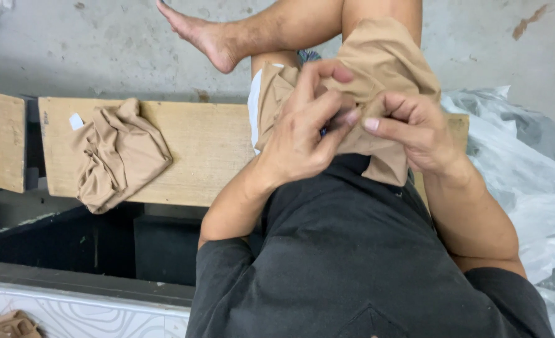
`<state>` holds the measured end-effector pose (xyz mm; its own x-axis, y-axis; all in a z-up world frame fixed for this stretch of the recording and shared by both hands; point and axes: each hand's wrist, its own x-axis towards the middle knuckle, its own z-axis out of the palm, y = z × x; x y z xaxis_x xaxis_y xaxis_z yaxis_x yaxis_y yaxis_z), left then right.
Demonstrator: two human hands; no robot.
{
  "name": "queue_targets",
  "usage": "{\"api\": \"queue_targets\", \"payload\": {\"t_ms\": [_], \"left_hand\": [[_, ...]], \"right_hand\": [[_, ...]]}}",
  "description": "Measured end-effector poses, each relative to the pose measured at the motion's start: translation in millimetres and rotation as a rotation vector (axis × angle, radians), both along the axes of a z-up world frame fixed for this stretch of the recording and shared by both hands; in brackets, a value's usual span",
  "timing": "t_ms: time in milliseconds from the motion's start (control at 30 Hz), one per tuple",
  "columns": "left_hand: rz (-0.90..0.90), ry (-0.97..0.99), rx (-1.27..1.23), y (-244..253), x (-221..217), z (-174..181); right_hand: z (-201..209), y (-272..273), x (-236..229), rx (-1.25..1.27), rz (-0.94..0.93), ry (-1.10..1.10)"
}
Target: Trimming loose threads from tan fabric garments using small scissors
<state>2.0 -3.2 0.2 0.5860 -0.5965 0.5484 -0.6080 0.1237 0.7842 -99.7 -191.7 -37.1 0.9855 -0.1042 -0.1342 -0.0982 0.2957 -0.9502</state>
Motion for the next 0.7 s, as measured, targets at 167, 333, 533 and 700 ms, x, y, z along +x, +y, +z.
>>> {"api": "queue_targets", "payload": {"t_ms": [167, 333, 533, 700], "left_hand": [[-0.121, 0.075, -0.041, -6.1, -9.2, 1.2], [-0.226, 0.152, 0.012, -3.2, -7.8, -3.9], [-0.349, 0.203, 0.191, 0.2, -6.8, -27.5], [-0.228, 0.232, 0.365, 3.4, -5.4, -41.5]], "right_hand": [[-30.4, -15.7, 3.7, 0.166, 0.097, 0.118], [-42.6, -36.1, 12.6, 0.116, 0.253, 0.067], [-24.5, -48.1, 18.4, -0.278, 0.515, 0.114], [-18.5, -73.5, 19.5, -0.296, 0.476, 0.214]]}}
